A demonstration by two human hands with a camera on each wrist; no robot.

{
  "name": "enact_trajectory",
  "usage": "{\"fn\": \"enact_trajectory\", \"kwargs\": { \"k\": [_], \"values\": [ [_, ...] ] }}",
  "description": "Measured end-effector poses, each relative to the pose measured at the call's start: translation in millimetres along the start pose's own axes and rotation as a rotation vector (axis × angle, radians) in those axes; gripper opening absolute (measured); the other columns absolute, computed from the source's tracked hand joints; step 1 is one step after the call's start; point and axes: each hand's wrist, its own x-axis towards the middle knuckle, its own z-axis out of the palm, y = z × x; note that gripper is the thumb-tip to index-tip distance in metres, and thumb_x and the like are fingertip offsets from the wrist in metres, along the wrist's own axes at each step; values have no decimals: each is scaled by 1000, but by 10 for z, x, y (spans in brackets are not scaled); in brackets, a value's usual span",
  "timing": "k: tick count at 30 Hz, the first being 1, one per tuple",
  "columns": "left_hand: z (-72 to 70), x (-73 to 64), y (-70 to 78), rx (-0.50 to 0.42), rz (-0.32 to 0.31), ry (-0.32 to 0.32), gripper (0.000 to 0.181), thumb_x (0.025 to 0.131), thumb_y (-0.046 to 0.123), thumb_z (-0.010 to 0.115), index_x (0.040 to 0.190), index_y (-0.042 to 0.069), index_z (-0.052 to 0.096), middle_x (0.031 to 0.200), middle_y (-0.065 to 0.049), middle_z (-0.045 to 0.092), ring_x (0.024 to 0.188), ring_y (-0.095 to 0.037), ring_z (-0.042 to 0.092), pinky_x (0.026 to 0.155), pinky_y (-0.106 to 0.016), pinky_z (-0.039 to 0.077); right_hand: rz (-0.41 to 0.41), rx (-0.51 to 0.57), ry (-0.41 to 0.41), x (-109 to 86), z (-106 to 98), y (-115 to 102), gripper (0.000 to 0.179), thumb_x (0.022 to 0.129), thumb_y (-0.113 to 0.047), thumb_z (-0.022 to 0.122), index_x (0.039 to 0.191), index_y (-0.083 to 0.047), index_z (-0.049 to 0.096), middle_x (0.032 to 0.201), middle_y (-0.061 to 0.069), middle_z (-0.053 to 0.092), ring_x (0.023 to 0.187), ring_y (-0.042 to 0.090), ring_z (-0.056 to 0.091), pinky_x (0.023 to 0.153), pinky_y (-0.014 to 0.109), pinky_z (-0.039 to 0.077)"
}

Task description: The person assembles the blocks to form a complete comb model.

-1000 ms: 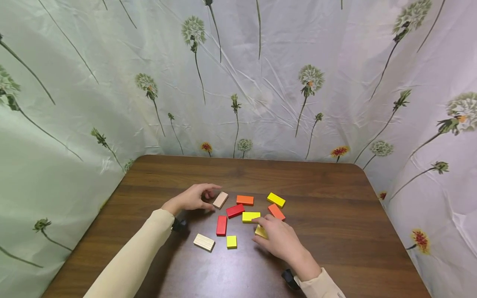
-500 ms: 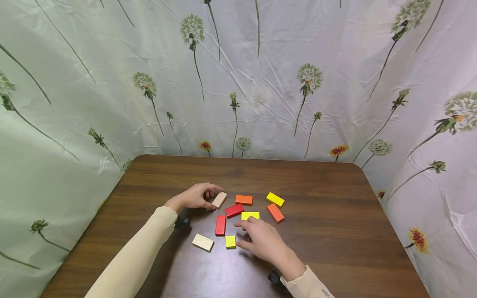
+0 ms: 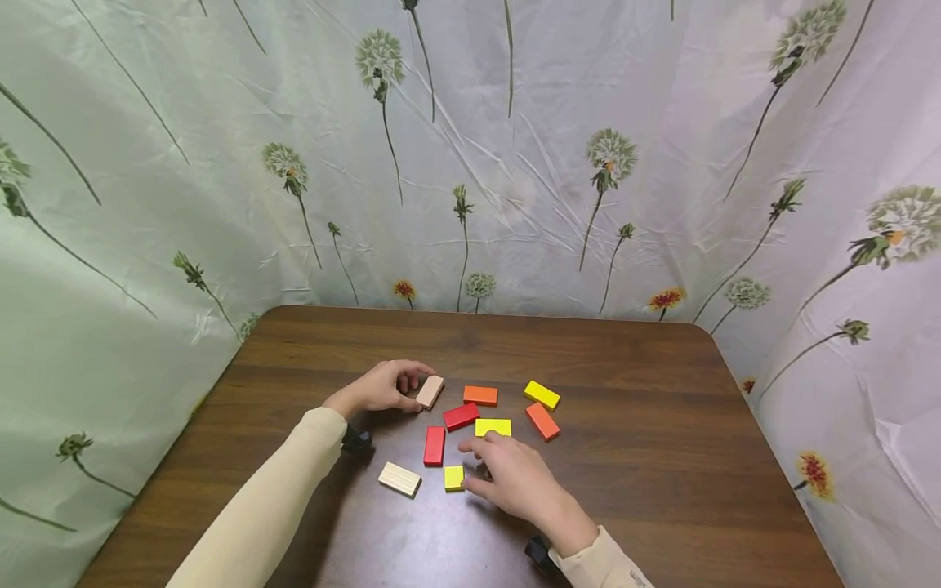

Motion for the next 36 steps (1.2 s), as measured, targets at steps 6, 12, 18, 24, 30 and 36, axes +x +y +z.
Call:
{"fn": "enact_trajectory", "kwargs": {
  "k": [6, 12, 18, 24, 30, 36],
  "values": [
    [-139, -41, -151, -36, -1, 77, 58, 83, 17, 92, 136, 11, 70, 97, -3, 65, 82, -13, 55, 76, -28, 48, -6, -2, 5, 4, 9, 9, 47, 92, -29, 86, 135, -15, 73, 113, 2, 75, 102, 19, 73, 79, 39, 61],
    [-296, -63, -367, -40, -68, 153, 57, 84, 16, 92, 136, 11, 70, 98, -5, 66, 81, -15, 56, 75, -29, 48, -16, 6, -6, 33, 32, 19, 47, 93, -29, 86, 135, -15, 72, 116, 1, 75, 101, 16, 73, 79, 36, 61],
    [-377, -81, -482, -73, -129, 177, 57, 84, 16, 91, 137, 8, 69, 98, -7, 64, 83, -17, 56, 73, -30, 47, -46, 6, -17, 82, 49, -19, 48, 92, -29, 87, 136, -15, 72, 119, 0, 75, 98, 14, 73, 77, 34, 59],
    [-393, -76, -497, -98, -146, 180, 58, 84, 18, 91, 137, 9, 69, 98, -7, 61, 85, -19, 55, 75, -31, 45, -71, 17, -53, 220, 52, -107, 48, 91, -26, 88, 135, -15, 71, 120, 2, 73, 99, 15, 73, 80, 33, 60],
    [-382, -75, -520, -156, -154, 175, 60, 83, 17, 91, 138, 9, 68, 98, -6, 58, 86, -20, 52, 77, -32, 43, -119, -22, -100, 417, 71, -182, 50, 91, -22, 89, 137, -17, 72, 120, 2, 72, 99, 12, 67, 87, 31, 58],
    [-367, -63, -561, -201, -143, 172, 62, 83, 14, 90, 140, 7, 66, 98, -5, 57, 88, -18, 51, 79, -32, 43, -153, -86, -167, 584, 136, -298, 50, 92, -16, 86, 140, -23, 72, 114, 0, 70, 98, 11, 57, 91, 32, 54]
  ]
}}
